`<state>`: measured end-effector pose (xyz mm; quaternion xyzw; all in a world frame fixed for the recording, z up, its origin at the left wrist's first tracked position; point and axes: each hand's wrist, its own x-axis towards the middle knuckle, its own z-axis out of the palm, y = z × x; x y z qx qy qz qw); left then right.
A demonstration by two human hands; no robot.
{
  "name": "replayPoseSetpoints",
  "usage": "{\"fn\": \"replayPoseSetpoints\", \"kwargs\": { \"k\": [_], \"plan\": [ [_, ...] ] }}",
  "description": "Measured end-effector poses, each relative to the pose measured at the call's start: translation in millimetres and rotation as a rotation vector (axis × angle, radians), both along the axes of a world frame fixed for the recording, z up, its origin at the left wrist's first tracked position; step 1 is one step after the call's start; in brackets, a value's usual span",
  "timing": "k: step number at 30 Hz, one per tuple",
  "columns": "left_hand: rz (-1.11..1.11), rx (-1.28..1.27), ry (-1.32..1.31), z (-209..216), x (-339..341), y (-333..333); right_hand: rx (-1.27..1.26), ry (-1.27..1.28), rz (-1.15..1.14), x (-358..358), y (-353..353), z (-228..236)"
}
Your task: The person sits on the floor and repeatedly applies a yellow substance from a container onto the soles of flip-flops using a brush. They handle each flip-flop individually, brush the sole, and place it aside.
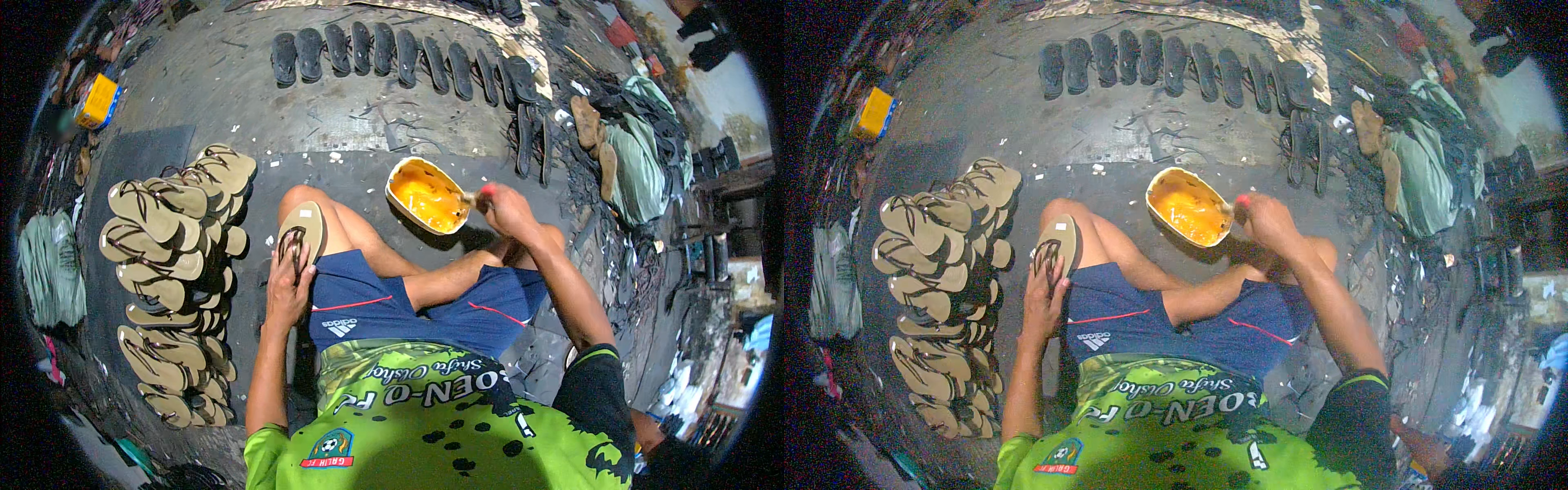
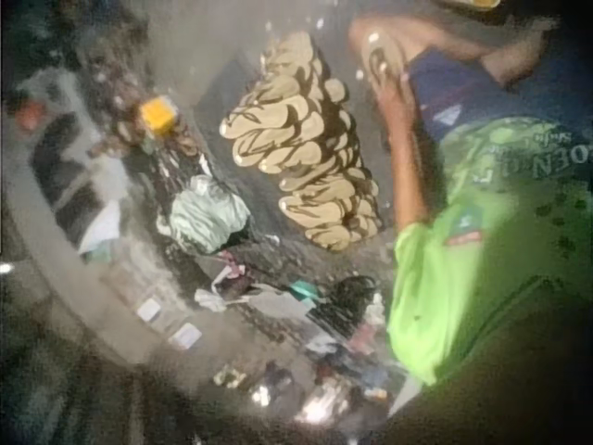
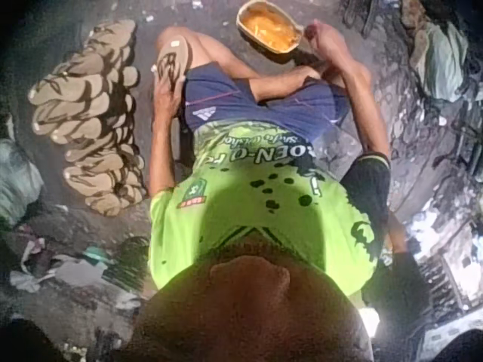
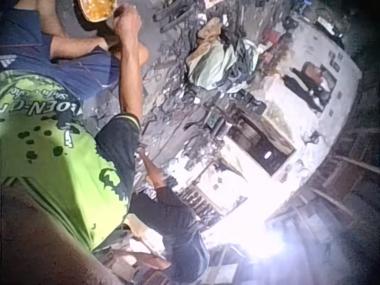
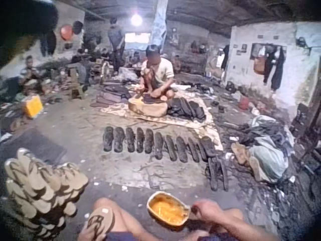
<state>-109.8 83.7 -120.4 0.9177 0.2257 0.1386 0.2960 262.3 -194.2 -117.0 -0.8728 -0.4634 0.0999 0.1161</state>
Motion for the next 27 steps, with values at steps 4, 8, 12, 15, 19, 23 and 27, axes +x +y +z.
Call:
{"fn": "replayPoseSetpoints", "kwargs": {
  "k": [4,8,12,15,19,23,27],
  "plan": [
    [0.072,-0.151,-0.064,-13,-4,6,0.067,-0.107,0.06,-7,-16,4],
    [0.246,-0.589,-0.279,-17,-4,8,-0.182,0.049,-0.066,-15,-7,19],
    [0.212,-1.428,-0.734,42,26,-19,0.425,0.838,-0.327,-38,12,86],
    [0.091,-1.796,-0.77,62,60,-49,0.897,1.109,-0.386,-71,35,157],
    [-0.153,-1.576,-0.729,118,101,-84,1.143,1.142,-0.383,-116,61,168],
    [-0.177,-1.274,-0.537,126,100,-92,1.187,0.755,-0.369,-121,62,174],
    [-0.145,-1.34,-0.569,134,89,-103,1.041,0.122,0.01,-117,50,182]
  ]
}}
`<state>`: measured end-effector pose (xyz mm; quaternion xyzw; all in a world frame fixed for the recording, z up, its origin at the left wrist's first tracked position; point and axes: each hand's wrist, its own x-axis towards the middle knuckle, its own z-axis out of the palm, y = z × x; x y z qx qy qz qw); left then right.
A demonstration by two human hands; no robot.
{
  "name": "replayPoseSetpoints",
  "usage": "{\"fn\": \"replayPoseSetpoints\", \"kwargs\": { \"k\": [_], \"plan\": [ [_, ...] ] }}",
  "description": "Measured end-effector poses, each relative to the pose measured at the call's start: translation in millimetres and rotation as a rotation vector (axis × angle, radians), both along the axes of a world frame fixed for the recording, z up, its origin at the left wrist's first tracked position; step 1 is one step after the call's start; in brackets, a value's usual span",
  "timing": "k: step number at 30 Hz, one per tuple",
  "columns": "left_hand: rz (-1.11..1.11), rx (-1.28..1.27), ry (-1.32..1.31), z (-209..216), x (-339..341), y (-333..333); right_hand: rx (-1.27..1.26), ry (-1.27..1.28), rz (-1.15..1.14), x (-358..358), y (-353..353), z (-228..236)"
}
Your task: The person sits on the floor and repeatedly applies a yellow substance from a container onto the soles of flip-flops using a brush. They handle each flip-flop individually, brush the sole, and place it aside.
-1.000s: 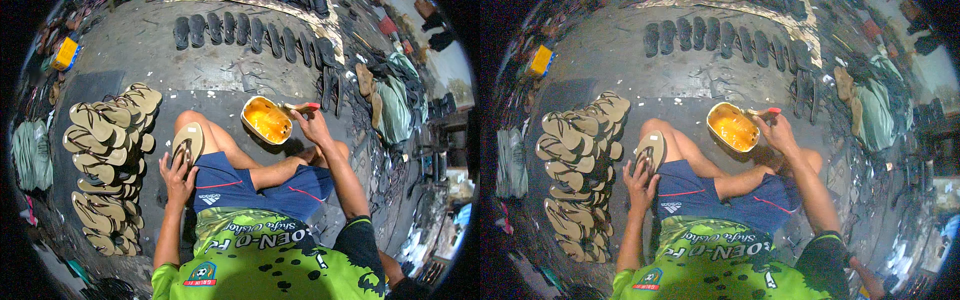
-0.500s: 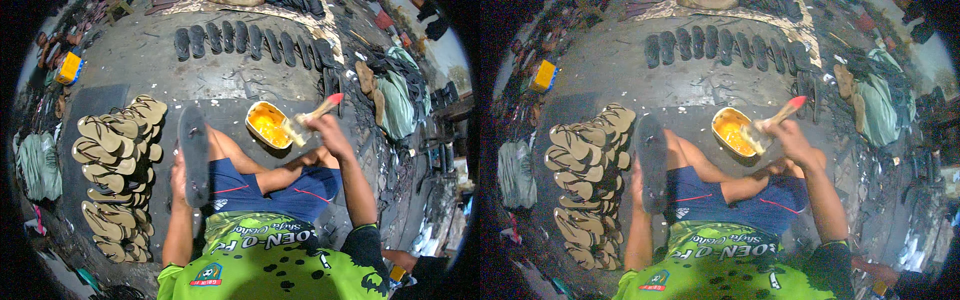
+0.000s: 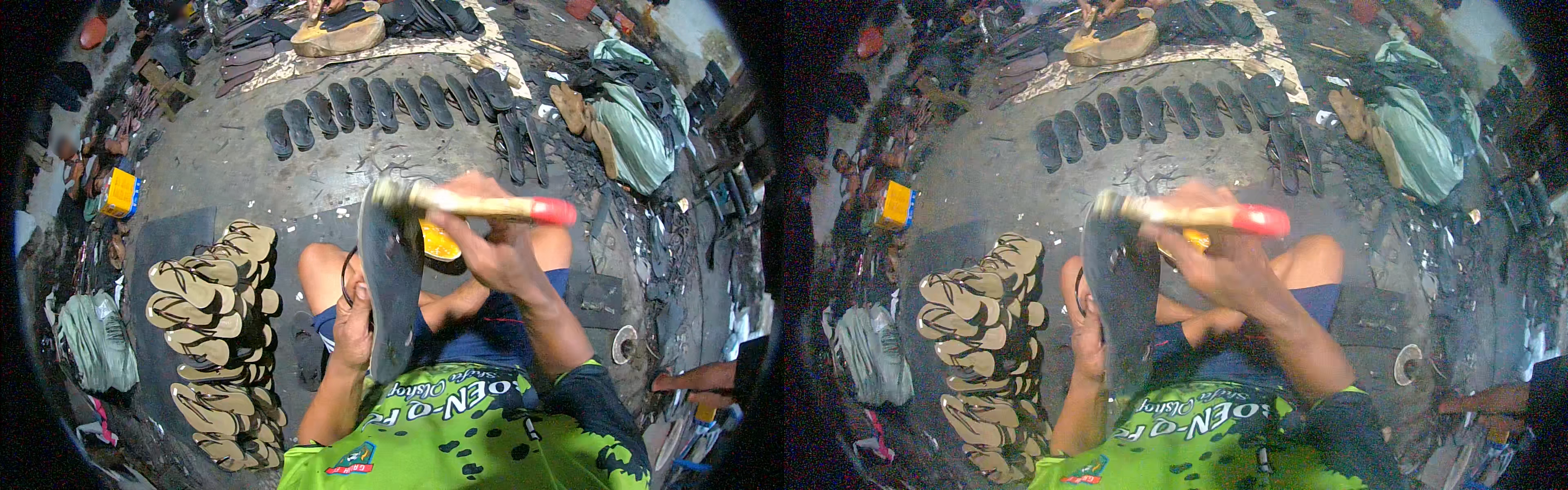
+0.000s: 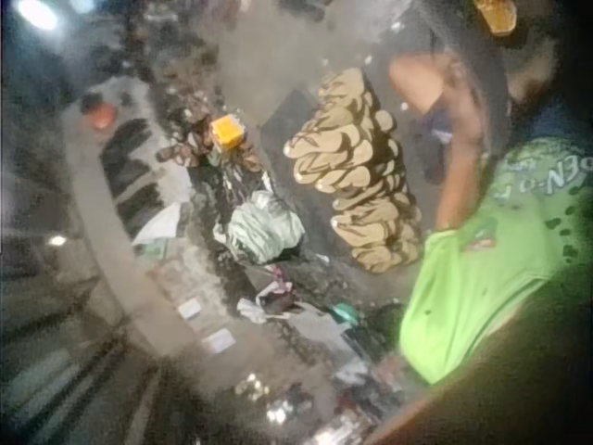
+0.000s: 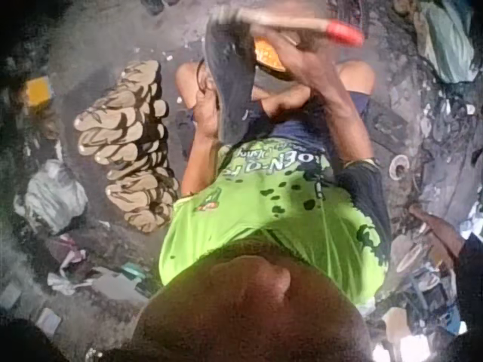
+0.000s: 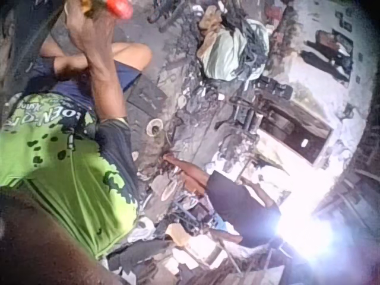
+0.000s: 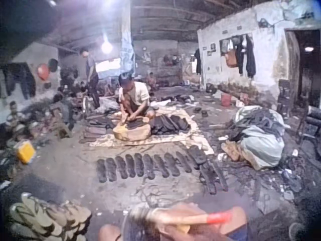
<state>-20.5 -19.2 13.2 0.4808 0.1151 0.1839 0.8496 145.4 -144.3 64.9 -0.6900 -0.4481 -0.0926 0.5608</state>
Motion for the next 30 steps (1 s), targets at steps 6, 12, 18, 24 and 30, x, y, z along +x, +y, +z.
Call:
{"fn": "replayPoseSetpoints", "kwargs": {
  "k": [6,12,18,24,30],
  "plan": [
    [-0.105,-0.149,-0.157,5,11,7,0.16,0.269,0.023,-35,-15,4],
    [0.288,0.32,-0.075,17,30,-8,0.377,0.982,-0.199,-80,-3,-24],
    [-0.063,0.175,0.037,-14,6,-3,0.317,0.785,-0.076,-25,1,9],
    [-0.079,-0.283,-0.06,21,11,5,-0.117,-0.285,0.493,-28,-7,19],
    [-0.117,-0.676,-0.247,16,40,28,-0.199,-0.403,0.443,-53,-15,9]
  ]
}}
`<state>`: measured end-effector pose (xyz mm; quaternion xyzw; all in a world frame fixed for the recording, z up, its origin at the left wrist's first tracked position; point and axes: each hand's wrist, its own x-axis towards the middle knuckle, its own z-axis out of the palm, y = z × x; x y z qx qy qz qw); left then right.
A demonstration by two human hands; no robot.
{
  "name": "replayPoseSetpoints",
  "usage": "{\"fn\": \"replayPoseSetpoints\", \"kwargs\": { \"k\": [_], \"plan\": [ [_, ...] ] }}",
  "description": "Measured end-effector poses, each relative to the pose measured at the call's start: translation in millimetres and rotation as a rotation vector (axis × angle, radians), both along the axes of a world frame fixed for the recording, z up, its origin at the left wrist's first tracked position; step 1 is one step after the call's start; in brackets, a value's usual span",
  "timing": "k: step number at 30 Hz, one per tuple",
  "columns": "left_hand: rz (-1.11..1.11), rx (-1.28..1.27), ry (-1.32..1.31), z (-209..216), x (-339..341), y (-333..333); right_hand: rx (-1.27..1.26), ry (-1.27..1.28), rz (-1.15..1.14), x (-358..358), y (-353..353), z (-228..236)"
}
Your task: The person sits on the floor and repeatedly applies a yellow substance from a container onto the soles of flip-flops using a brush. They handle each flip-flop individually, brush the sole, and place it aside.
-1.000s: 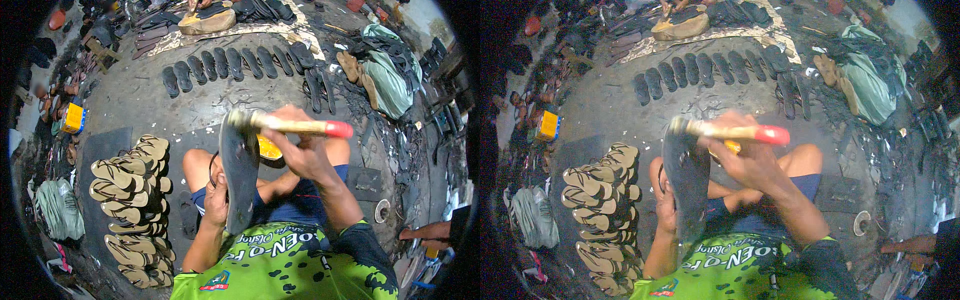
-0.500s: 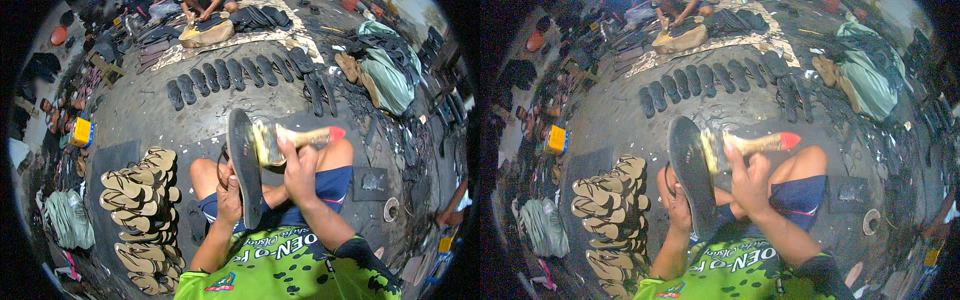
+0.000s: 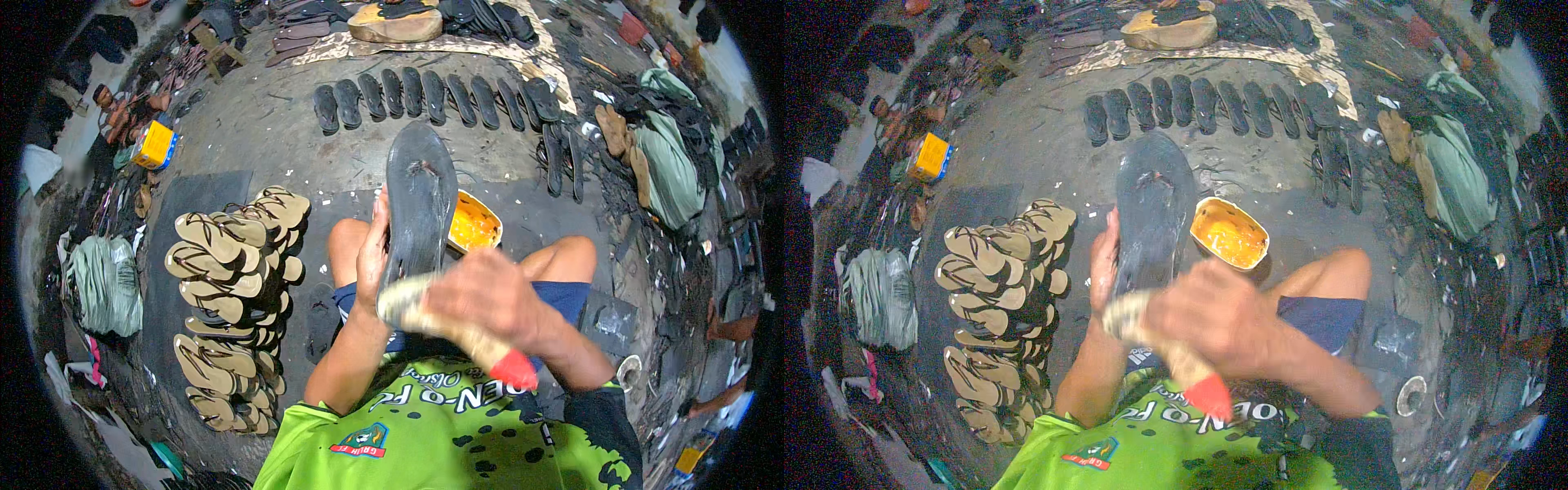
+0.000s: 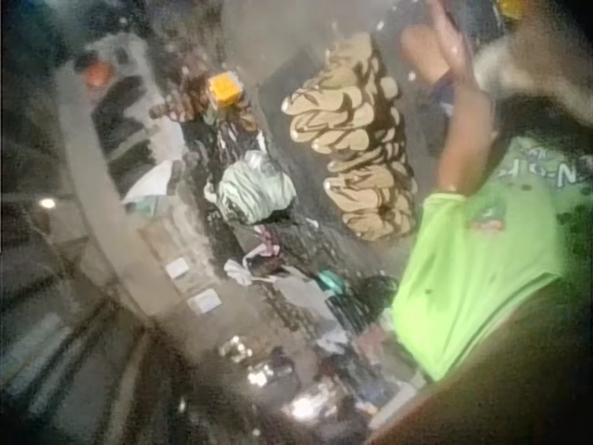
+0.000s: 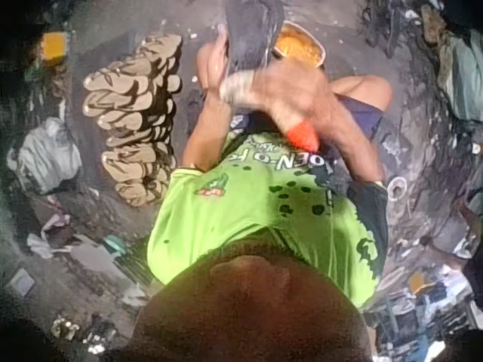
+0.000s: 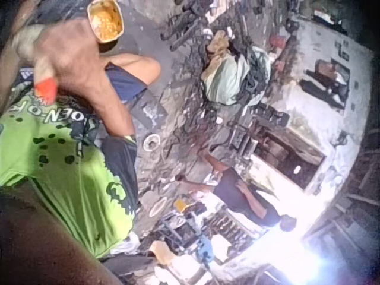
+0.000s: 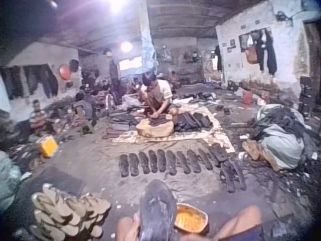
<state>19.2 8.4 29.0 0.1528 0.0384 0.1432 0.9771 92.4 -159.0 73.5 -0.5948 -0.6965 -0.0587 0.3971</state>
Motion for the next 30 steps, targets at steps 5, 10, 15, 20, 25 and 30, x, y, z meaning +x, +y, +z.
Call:
{"fn": "replayPoseSetpoints", "kwargs": {
  "k": [5,10,15,20,25,30],
  "plan": [
    [-0.006,0.076,-0.047,-3,0,6,0.131,0.271,0.117,-6,-4,7],
    [0.013,0.178,-0.175,1,0,-19,0.356,0.464,-0.226,19,33,17],
    [0.103,0.551,0.132,12,-19,-23,0.34,0.479,-0.511,65,49,11],
    [0.088,0.385,0.157,-2,-25,-20,0.397,0.977,-0.519,45,28,10],
    [0.06,0.4,0.109,-20,-25,-13,0.352,0.734,-0.674,37,38,-12],
    [0.278,0.259,0.201,-19,-23,0,0.161,-0.375,-0.925,3,6,-15]
  ]
}}
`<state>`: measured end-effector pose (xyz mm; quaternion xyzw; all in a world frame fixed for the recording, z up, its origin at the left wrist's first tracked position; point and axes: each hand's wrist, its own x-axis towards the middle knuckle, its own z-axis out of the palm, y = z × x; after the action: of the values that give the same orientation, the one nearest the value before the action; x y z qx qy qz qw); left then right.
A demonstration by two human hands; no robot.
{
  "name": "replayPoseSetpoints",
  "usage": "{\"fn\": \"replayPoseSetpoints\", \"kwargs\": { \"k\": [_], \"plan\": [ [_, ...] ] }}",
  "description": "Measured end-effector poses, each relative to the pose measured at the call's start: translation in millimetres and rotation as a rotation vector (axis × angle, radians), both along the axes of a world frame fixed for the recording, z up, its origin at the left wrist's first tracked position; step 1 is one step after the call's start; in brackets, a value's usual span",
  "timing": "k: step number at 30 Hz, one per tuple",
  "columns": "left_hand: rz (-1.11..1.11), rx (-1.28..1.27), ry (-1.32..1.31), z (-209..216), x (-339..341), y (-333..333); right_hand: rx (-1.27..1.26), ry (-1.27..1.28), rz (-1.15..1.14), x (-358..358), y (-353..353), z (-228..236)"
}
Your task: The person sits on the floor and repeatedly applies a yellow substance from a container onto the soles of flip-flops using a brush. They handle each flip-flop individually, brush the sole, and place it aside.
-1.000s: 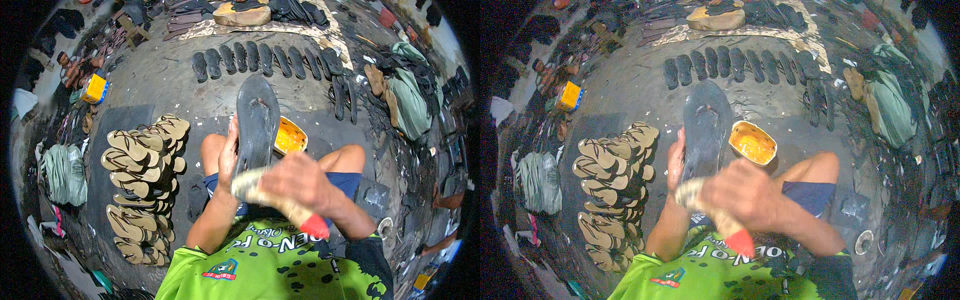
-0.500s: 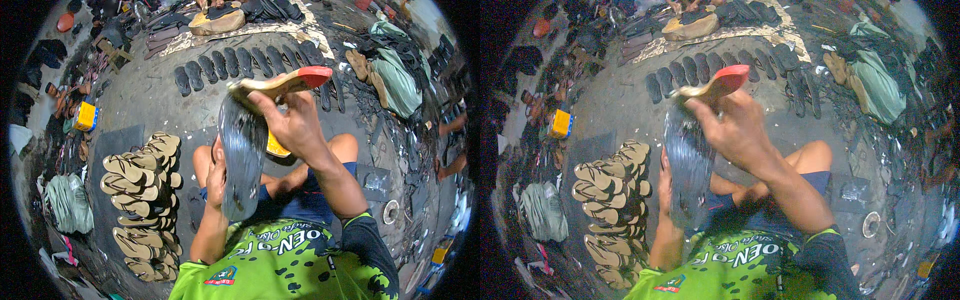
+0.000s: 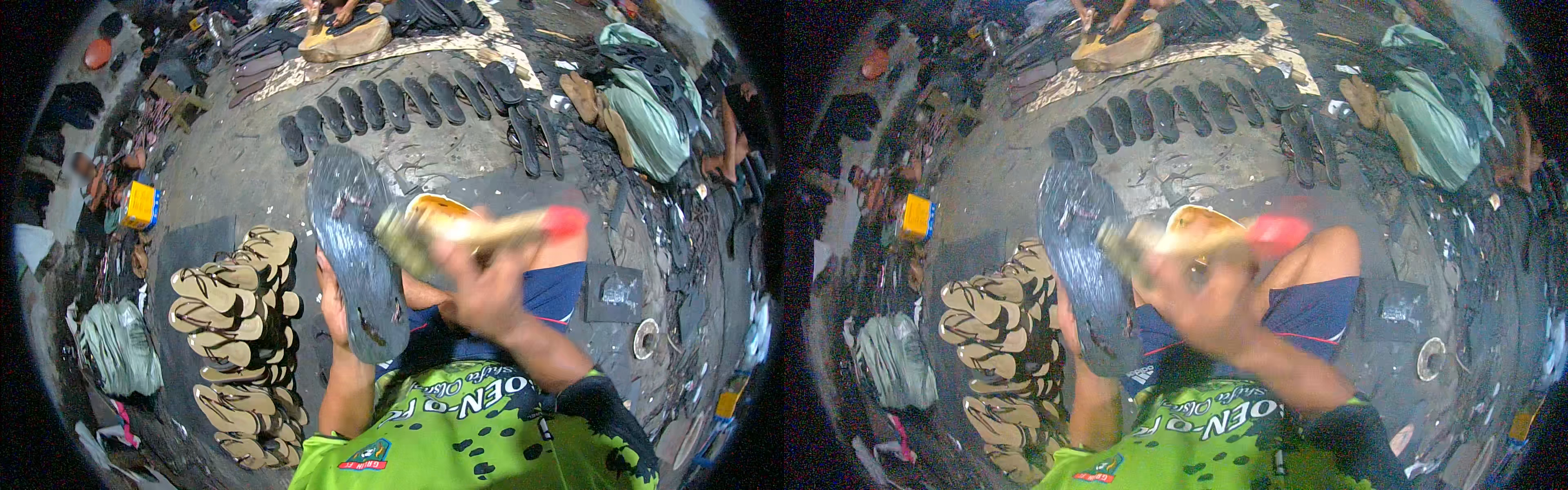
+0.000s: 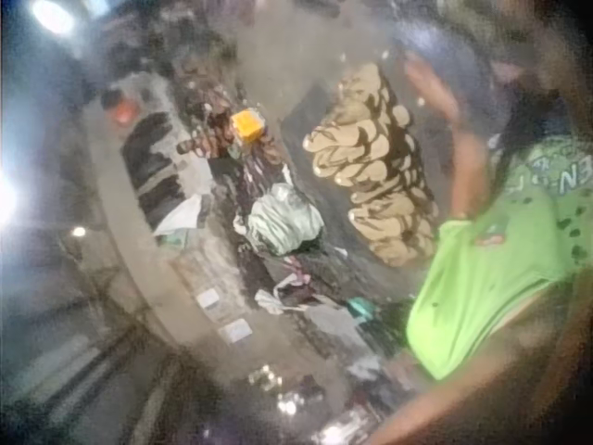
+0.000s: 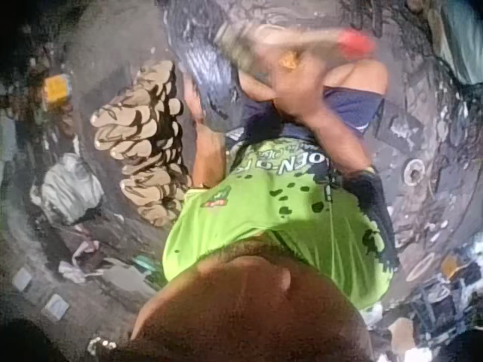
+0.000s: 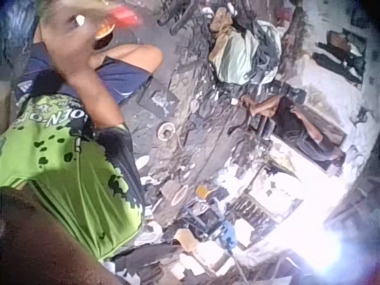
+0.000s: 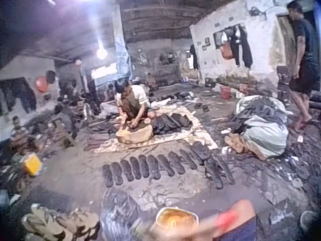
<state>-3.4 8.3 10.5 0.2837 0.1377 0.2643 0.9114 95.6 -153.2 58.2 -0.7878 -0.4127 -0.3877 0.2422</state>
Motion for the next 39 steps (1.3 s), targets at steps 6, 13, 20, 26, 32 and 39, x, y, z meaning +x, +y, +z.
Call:
{"fn": "replayPoseSetpoints", "kwargs": {
  "k": [6,13,20,26,32,39],
  "plan": [
    [0.002,0.123,0.056,-12,2,-2,0.552,0.767,0.388,46,1,-4],
    [-0.021,0.343,0.135,9,22,-9,0.138,0.519,0.9,100,8,45],
    [-0.122,-0.08,-0.214,6,30,21,-0.006,0.576,0.996,-18,-24,-38],
    [-0.192,-0.107,-0.075,30,37,-19,0.449,0.54,0.726,81,-14,55],
    [-0.35,-0.209,-0.169,38,37,-23,-0.051,0.231,0.944,105,8,56],
    [-0.213,-0.087,-0.117,10,42,19,-0.242,0.5,1.049,-5,-21,-6]
  ]
}}
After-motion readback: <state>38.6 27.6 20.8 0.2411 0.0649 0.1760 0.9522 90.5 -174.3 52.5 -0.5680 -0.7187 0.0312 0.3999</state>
